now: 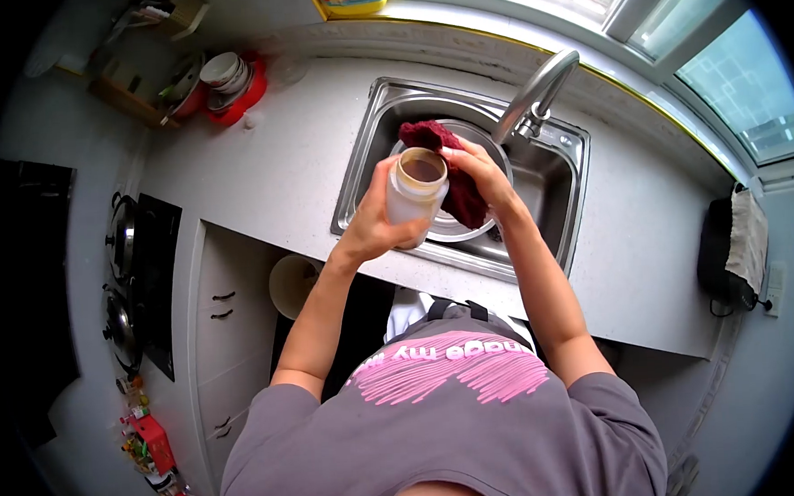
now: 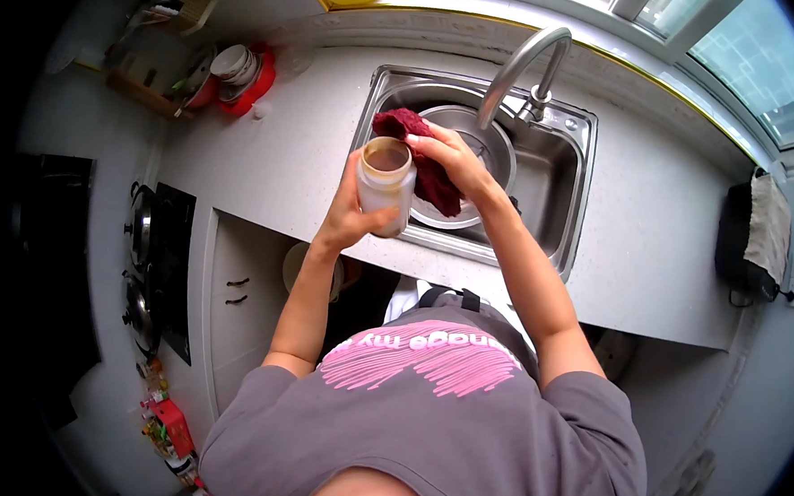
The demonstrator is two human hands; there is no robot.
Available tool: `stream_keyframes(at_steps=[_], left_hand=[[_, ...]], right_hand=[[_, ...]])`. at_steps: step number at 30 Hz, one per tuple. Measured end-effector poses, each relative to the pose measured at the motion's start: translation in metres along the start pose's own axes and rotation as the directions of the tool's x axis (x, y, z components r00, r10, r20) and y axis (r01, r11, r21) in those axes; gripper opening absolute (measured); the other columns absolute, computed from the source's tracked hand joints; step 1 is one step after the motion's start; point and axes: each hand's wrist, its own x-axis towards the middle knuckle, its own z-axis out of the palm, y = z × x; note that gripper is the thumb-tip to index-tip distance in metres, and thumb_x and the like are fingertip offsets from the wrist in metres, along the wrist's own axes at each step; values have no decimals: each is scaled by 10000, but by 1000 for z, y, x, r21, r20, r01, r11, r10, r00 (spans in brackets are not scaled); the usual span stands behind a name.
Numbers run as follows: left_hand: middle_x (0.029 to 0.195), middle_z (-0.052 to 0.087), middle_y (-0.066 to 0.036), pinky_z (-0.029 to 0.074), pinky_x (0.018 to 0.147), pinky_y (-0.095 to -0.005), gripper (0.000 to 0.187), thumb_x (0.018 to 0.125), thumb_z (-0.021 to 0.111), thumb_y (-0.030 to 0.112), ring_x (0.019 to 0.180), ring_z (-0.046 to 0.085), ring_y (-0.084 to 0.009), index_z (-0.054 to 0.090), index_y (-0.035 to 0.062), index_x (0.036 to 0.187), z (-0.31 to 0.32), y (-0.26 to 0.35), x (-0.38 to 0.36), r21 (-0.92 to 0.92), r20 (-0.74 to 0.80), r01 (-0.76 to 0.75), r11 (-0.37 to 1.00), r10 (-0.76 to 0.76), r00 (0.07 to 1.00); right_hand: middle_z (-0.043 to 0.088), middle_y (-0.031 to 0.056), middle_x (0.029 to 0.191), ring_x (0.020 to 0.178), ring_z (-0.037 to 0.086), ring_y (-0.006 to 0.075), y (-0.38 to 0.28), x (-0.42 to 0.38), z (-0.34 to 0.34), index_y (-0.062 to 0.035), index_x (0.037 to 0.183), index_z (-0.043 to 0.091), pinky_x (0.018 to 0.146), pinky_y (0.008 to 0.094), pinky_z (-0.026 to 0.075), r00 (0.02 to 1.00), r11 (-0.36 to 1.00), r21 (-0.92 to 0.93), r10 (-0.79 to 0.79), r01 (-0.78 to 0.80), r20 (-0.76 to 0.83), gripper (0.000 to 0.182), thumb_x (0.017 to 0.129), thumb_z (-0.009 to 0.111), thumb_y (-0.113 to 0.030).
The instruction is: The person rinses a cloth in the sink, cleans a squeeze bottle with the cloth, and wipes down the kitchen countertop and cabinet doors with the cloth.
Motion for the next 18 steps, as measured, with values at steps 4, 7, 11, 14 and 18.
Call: stream_keyframes(at_steps=[4,7,11,14,18], left_hand=[[1228,454,-123,382,989,-330,834,762,752,207,1126,480,-199,190,44,1356,-7,-33,17,27,-213,-188,982,190,958],[1265,419,-163,380,997,-362,774,790,732,203,1150,467,-225,233,18,1353,1,-20,18,-58,-286,-149,987,127,950],[1279,419,-212,403,972,-406,828,785,706,174,1171,475,-314,192,-2,1410,8,-23,16,377,-288,-159,913,279,916],[1246,451,-209,419,955,-415,823,758,701,120,1152,493,-340,207,-2,1404,16,-21,15,425,-296,-142,894,286,911],[1252,462,-181,426,956,-390,816,761,709,120,1135,508,-295,217,7,1402,9,-21,15,266,-237,-132,955,197,951]], right_hand=[[613,38,1031,935,550,102,2,7,20,-18,1237,531,847,252,440,967,989,58,-120,137,-225,391,912,587,-228],[552,57,1101,994,529,138,14,4,35,-15,1228,527,882,278,428,881,963,35,-228,265,-415,401,900,605,-232],[419,142,1201,1057,498,239,17,-5,58,26,1237,484,933,338,404,713,862,-416,-485,291,-507,458,886,616,-238],[430,163,1179,1084,489,257,19,-6,62,28,1214,509,940,350,402,691,801,-537,-546,264,-474,442,883,628,-240],[515,85,1066,963,542,160,11,-3,49,2,1182,552,849,282,439,814,937,-264,-333,230,-476,388,887,640,-235]])
